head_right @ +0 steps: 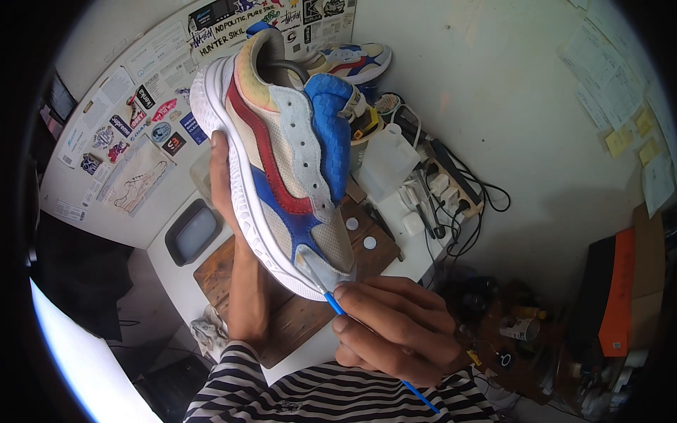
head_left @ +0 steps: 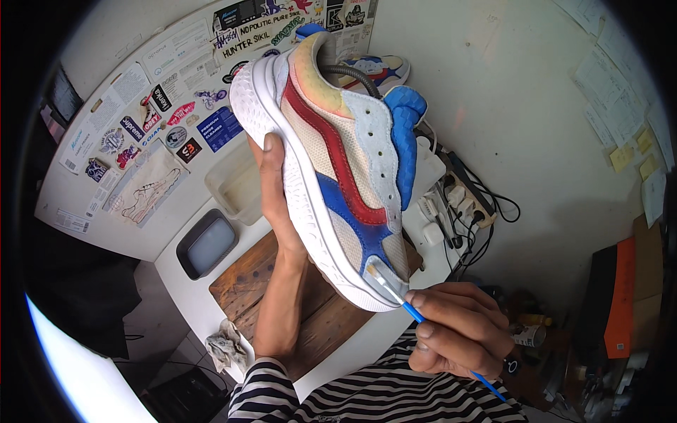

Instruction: Applying white paint to the midsole and detail areas of a multicolored sneaker using a fine paintbrush.

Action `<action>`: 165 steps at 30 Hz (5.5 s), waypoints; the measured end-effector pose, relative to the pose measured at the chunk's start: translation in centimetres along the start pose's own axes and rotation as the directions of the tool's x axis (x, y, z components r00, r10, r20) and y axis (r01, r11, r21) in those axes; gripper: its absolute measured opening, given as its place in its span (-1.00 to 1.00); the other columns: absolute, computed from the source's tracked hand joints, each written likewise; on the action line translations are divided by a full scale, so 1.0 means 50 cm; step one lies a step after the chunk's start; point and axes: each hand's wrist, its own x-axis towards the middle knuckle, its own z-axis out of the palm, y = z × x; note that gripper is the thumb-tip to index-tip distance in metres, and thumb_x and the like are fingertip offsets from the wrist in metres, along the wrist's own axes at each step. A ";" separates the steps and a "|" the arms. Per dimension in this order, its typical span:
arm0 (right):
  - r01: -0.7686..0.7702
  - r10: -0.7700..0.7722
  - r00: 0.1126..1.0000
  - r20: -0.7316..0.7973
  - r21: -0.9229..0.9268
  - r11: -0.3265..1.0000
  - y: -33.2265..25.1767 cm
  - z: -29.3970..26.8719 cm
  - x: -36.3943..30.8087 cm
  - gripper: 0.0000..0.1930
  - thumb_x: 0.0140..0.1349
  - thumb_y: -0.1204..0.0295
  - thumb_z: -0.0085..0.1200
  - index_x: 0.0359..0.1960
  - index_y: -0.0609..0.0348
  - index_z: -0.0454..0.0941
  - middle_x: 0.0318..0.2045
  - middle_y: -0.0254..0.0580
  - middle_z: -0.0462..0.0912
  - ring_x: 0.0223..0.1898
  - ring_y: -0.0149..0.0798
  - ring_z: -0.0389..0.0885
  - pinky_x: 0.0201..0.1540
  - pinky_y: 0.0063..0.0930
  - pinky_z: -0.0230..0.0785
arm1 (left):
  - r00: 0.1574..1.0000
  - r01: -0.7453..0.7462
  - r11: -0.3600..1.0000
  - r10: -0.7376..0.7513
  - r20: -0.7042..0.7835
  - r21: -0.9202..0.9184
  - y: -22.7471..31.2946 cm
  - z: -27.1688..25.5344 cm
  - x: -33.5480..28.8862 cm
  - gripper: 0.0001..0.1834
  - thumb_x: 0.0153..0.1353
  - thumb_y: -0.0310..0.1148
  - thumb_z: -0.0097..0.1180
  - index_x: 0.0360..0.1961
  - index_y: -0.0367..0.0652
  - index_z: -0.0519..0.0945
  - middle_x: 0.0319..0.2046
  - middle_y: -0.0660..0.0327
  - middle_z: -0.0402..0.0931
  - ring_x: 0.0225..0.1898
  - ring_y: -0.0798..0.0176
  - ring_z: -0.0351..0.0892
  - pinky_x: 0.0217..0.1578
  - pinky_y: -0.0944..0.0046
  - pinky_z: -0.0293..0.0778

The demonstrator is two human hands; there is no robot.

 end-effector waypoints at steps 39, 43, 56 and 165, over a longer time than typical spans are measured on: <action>-0.029 0.030 0.999 0.023 -0.028 0.999 0.001 -0.006 0.000 -0.75 0.21 0.57 0.20 -0.09 0.27 0.48 -0.17 0.06 0.68 -0.33 -0.12 0.80 -0.36 -0.27 0.74 | 0.998 0.046 0.999 -0.046 0.031 -0.002 0.002 0.001 -0.003 -0.49 0.53 -0.02 0.10 0.12 -0.32 0.61 -0.08 0.09 0.72 -0.18 0.33 0.71 -0.07 0.34 0.63; -0.044 0.045 0.998 0.045 -0.011 0.999 -0.001 -0.022 -0.006 -0.75 0.21 0.57 0.21 -0.10 0.28 0.49 -0.19 0.08 0.69 -0.36 -0.15 0.79 -0.40 -0.29 0.72 | 0.999 0.024 1.000 -0.024 0.023 0.014 -0.003 -0.006 0.000 -0.50 0.54 -0.03 0.09 0.12 -0.31 0.61 -0.09 0.10 0.72 -0.18 0.33 0.70 -0.07 0.33 0.62; -0.039 0.039 0.999 0.024 -0.010 0.999 -0.001 -0.025 -0.001 -0.80 0.21 0.53 0.22 -0.16 0.30 0.54 -0.31 0.09 0.73 -0.47 -0.18 0.76 -0.50 -0.33 0.67 | 0.995 -0.017 0.990 0.004 0.096 0.138 -0.005 -0.022 0.008 -0.45 0.52 0.00 0.09 0.23 -0.28 0.52 0.04 0.09 0.64 -0.01 0.31 0.65 0.12 0.29 0.53; -0.484 0.486 0.873 0.040 0.205 0.851 0.206 0.264 -0.120 -0.77 0.20 0.65 0.32 -0.11 0.27 0.64 -0.31 -0.11 0.73 -0.37 -0.24 0.74 -0.30 -0.36 0.59 | 0.943 -0.333 0.929 0.330 0.045 0.159 0.152 -0.146 0.124 -0.37 0.58 0.01 -0.08 0.41 -0.29 0.38 0.23 0.04 0.55 0.18 0.19 0.59 0.26 0.16 0.47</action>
